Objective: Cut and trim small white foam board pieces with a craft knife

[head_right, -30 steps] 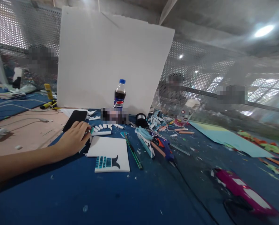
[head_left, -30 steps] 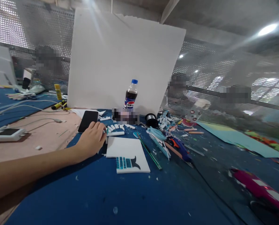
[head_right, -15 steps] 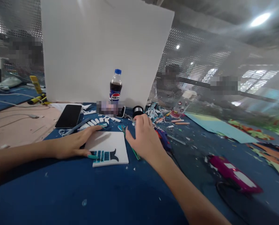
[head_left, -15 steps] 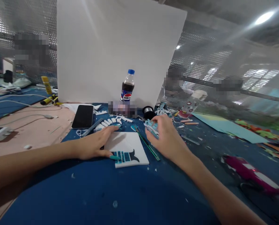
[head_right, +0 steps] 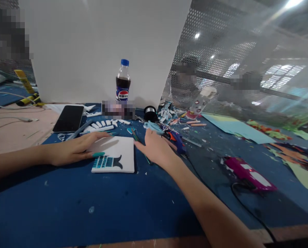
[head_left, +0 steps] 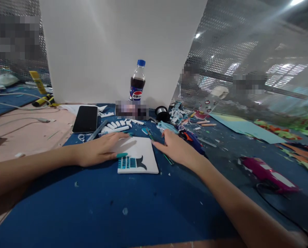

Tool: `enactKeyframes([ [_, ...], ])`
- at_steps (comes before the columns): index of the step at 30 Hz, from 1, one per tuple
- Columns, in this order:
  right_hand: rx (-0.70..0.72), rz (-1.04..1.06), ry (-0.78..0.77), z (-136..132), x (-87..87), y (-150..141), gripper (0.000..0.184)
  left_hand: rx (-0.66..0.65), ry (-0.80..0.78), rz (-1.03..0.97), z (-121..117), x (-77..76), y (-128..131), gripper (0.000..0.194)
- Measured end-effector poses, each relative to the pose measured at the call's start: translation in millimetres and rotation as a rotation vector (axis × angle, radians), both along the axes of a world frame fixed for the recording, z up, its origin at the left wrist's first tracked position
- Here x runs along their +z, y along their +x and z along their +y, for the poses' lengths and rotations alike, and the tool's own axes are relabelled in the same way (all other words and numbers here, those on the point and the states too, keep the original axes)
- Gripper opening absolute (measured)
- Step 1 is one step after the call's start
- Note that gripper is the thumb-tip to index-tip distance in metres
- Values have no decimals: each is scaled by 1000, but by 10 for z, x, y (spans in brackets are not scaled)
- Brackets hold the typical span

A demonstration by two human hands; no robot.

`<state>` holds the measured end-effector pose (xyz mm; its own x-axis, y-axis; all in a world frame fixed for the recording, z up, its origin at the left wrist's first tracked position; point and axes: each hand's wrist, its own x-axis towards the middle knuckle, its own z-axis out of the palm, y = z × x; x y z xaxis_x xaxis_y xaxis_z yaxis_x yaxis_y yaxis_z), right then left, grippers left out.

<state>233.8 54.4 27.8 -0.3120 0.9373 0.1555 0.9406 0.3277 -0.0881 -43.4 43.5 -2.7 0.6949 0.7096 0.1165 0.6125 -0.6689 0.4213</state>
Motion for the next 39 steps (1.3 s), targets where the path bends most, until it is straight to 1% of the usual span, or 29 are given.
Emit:
enactKeyframes([
  [1, -1, -56, -23, -21, -9, -34, 26, -8, 0, 1, 3, -8, -4, 53],
  [3, 1, -131, -37, -54, -27, -89, 22, -31, -7, 2, 12, -3, -12, 52],
  [6, 13, -149, -54, -70, -39, -110, 16, -69, -50, 36, 26, 33, -20, 53],
  [9, 18, -118, -72, -63, -28, -72, 19, -86, -61, 50, 31, 57, -17, 53],
  [14, 10, -12, -84, -52, -30, -26, 21, -76, -39, 29, 21, 43, -12, 51],
  [17, -2, 48, -76, -61, -40, -61, 23, -58, 12, 23, 8, 36, -9, 52],
  [21, -57, 154, -77, -122, 19, -155, 24, 25, 154, -11, -17, 32, -1, 52],
  [23, -67, 213, -47, -164, 77, -196, 21, 63, 303, -45, -43, 27, 9, 52],
  [26, -92, 250, 41, -210, 143, -219, 23, 164, 553, -44, -133, 26, 56, 52],
  [28, -141, 237, 55, -220, 144, -209, 26, 246, 657, -6, -232, 37, 114, 58],
  [29, -160, 224, 44, -220, 131, -201, 28, 262, 720, 2, -288, 45, 147, 60],
  [30, -167, 211, 30, -217, 110, -193, 28, 279, 738, 28, -346, 54, 181, 61],
  [32, -154, 200, 8, -211, 61, -186, 30, 301, 751, 84, -449, 70, 240, 60],
  [34, -139, 226, -27, -213, 24, -195, 34, 323, 730, 121, -523, 73, 280, 64],
  [37, -158, 323, -141, -241, 10, -232, 40, 323, 672, 142, -591, 45, 300, 82],
  [39, -185, 392, -205, -261, 9, -254, 40, 302, 615, 137, -638, 13, 301, 96],
])
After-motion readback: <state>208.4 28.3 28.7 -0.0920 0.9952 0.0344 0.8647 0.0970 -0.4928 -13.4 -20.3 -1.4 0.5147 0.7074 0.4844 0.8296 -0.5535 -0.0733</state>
